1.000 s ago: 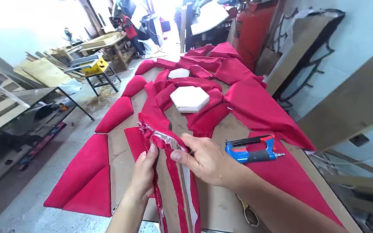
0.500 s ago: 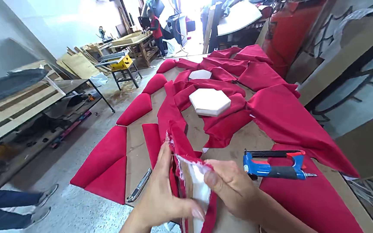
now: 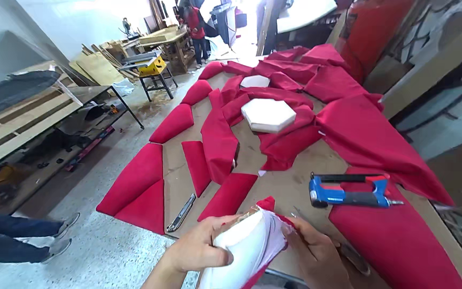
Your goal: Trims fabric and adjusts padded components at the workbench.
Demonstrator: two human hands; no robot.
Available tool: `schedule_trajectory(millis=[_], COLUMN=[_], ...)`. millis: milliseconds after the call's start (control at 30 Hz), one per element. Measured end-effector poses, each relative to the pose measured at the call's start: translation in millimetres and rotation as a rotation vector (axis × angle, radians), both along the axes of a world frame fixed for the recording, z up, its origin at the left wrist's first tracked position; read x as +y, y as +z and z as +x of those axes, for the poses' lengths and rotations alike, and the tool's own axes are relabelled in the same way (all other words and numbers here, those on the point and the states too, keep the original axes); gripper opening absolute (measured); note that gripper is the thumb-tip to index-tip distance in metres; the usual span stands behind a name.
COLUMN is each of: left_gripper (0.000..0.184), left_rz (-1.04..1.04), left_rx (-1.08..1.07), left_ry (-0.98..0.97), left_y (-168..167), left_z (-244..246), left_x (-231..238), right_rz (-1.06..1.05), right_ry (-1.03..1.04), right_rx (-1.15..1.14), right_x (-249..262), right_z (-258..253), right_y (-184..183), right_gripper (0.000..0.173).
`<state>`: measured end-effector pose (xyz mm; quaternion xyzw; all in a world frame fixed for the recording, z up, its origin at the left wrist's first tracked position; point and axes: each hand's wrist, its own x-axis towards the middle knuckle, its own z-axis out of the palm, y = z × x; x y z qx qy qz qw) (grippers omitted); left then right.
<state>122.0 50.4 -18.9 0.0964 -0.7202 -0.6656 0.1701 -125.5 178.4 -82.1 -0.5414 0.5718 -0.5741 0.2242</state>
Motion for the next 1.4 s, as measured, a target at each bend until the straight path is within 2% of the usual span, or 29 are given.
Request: schedule_trajectory(millis=[100,167,233,300,367,467,567,667,767,933,1100,1233,1300,1400], left_gripper=[0.053,0.056,0.056,0.062,0.064,0.05,0.047,0.034,0.028,0.022,0.028,0.028,0.029,0.034], left_rz=[-0.133,-0.323,-0.576,-0.761,-0.784,-0.839,-0.923,-0.965,-0.975,-1.033,-0.965,-0.847,-0.794,-0.762], left_rx=[-0.173,-0.242,-0.316,-0.464,-0.541,-0.425,-0.248,-0.144,-0.084,0.008,0.033,0.09,0.087,0.05], left_ry=[0.181,0.36,0.567,0.616,0.593,0.493,0.318,0.232,0.216,0.121,0.073,-0.055,-0.003,0.082], left_y=[2,17,33,37,20,-5,-9,-17,-27,-35,-32,-20,-30,-56], left_z=[3,2,-3,-8,-10,-1,8,16,22,20,8,-1,-3,-4], left_x=[19,35,54,69,77,75,70,69,70,67,47,29,19,8], right_rz=[0.098,0.071,0.042,-0.014,-0.062,-0.101,-0.133,-0.171,-0.175,-0.108,-0.141,-0.099,0.001,0.055], right_ry=[0.072,0.103,0.114,0.151,0.193,0.229,0.256,0.343,0.404,0.434,0.254,0.29,0.138,-0.125], right_rx=[-0.403,-0.525,-0.438,-0.291,-0.127,0.136,0.261,0.141,0.033,0.102,0.014,-0.148,-0.047,0.236], right_x=[12,11,14,21,29,37,51,65,72,90,72,27,0,-24], right_z=[29,43,54,65,68,60,55,48,43,25,30,23,13,12], right_y=[7,13,19,19,12,8,19,20,13,10,19,52,29,-32], right_gripper=[0.018,0.019,0.021,0.024,0.035,0.058,0.047,0.038,0.039,0.039,0.039,0.041,0.047,0.05])
